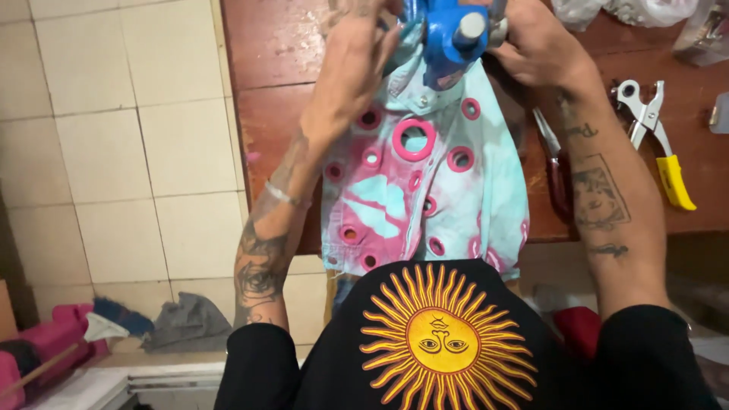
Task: Attaching metal hardware to fabric using a manual hand press and pliers
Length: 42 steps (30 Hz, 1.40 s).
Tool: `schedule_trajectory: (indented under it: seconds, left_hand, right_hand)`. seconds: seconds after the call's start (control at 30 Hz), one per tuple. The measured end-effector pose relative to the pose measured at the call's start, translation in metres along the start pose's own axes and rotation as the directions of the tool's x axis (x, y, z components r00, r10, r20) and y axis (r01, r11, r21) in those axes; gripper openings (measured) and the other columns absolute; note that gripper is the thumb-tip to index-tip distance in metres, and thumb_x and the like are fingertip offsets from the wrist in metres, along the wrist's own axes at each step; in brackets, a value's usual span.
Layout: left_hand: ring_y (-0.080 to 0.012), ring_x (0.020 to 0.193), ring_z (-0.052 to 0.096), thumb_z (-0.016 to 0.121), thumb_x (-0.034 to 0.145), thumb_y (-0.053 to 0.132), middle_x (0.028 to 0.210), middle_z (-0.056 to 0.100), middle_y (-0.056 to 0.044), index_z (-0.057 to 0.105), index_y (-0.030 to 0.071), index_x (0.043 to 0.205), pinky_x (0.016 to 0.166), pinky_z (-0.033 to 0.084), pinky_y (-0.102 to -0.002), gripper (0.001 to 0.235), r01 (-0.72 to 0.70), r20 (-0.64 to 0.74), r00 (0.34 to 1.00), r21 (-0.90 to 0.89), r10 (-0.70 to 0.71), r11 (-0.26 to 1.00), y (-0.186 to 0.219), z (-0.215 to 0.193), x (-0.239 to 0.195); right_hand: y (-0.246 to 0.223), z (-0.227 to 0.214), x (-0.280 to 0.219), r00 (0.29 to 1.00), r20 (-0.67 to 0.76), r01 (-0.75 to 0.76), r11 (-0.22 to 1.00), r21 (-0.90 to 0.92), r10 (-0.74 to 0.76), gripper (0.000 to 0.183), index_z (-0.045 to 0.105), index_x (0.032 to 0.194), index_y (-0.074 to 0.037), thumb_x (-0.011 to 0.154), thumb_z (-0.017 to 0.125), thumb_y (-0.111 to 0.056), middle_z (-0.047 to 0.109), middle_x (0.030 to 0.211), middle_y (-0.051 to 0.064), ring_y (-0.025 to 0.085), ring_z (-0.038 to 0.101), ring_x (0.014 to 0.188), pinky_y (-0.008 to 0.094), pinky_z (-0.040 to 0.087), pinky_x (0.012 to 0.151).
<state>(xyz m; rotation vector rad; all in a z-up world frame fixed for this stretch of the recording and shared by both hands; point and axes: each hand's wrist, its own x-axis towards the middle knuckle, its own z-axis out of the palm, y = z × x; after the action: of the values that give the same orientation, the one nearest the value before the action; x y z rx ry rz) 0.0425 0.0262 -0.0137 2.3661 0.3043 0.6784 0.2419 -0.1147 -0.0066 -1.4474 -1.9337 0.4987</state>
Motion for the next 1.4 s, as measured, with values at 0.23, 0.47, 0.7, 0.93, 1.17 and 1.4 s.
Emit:
schedule_trajectory:
  seconds: [0.23, 0.47, 0.7, 0.93, 1.17, 1.4]
  left_hand:
    - [-0.0256, 0.073, 0.042, 0.040, 0.088, 0.029, 0.082, 0.043, -0.009, 0.044, 0.008, 0.086, 0.068, 0.029, -0.038, 0.022, 0.211, -0.117, 0.974, 0.149, -0.195, 0.966, 0.043, -0.005, -0.039]
    - [-0.0268, 0.073, 0.045, 0.041, 0.087, 0.025, 0.078, 0.044, -0.005, 0.044, 0.012, 0.075, 0.067, 0.031, -0.040, 0.017, 0.194, -0.036, 0.981, 0.050, -0.192, 0.980, 0.041, 0.011, -0.027]
    - [-0.0242, 0.069, 0.044, 0.040, 0.086, 0.023, 0.074, 0.042, -0.005, 0.042, 0.012, 0.075, 0.065, 0.029, -0.037, 0.016, 0.167, -0.105, 0.982, 0.067, -0.159, 0.984, 0.042, 0.014, -0.024]
    - [-0.0276, 0.069, 0.044, 0.041, 0.085, 0.019, 0.075, 0.042, -0.008, 0.042, 0.010, 0.076, 0.066, 0.028, -0.039, 0.013, 0.157, -0.230, 0.967, 0.201, -0.109, 0.967, 0.052, 0.022, -0.020]
    - [-0.0299, 0.073, 0.046, 0.042, 0.083, 0.017, 0.076, 0.043, -0.008, 0.042, 0.009, 0.076, 0.068, 0.030, -0.040, 0.011, 0.156, -0.241, 0.965, 0.197, -0.106, 0.968, 0.051, 0.023, -0.017]
    - [-0.0324, 0.067, 0.048, 0.041, 0.084, 0.020, 0.072, 0.044, -0.010, 0.041, 0.008, 0.073, 0.062, 0.034, -0.044, 0.016, 0.225, -0.177, 0.962, 0.078, -0.209, 0.971, 0.042, 0.023, -0.011]
  right_hand:
    - [-0.005, 0.012, -0.004, 0.999, -0.047, 0.017, 0.999, -0.041, -0.019, 0.012, 0.051, 0.100, 0.009, 0.093, 0.044, 0.002, 0.054, 0.104, 0.024, 0.038, 0.050, 0.093, 0.042, 0.037, 0.086]
    - [-0.028, 0.018, -0.015, 0.977, -0.183, -0.174, 0.898, -0.404, 0.108, 0.023, 0.051, 0.098, 0.010, 0.083, 0.064, -0.002, 0.053, 0.094, 0.028, 0.042, 0.048, 0.089, 0.043, 0.038, 0.078]
    - [-0.098, 0.027, -0.020, 0.849, -0.194, -0.519, 0.844, -0.138, 0.491, 0.018, 0.047, 0.093, 0.007, 0.095, 0.036, -0.007, 0.050, 0.092, 0.023, 0.033, 0.048, 0.077, 0.041, 0.043, 0.068]
    - [-0.073, 0.047, -0.009, 0.966, -0.145, -0.242, 0.949, -0.201, 0.216, 0.018, 0.042, 0.095, 0.006, 0.096, 0.032, -0.009, 0.042, 0.092, 0.026, 0.038, 0.036, 0.076, 0.047, 0.032, 0.070]
    - [-0.067, 0.052, -0.013, 0.928, -0.322, -0.199, 0.980, -0.007, 0.186, 0.026, 0.039, 0.079, 0.002, 0.099, 0.034, -0.014, 0.038, 0.078, 0.016, 0.029, 0.036, 0.077, 0.039, 0.028, 0.068]
    - [-0.043, 0.057, -0.015, 0.907, -0.362, -0.192, 0.977, 0.097, 0.215, 0.028, 0.041, 0.077, -0.004, 0.100, 0.037, -0.018, 0.041, 0.072, 0.008, 0.021, 0.036, 0.068, 0.035, 0.027, 0.066]
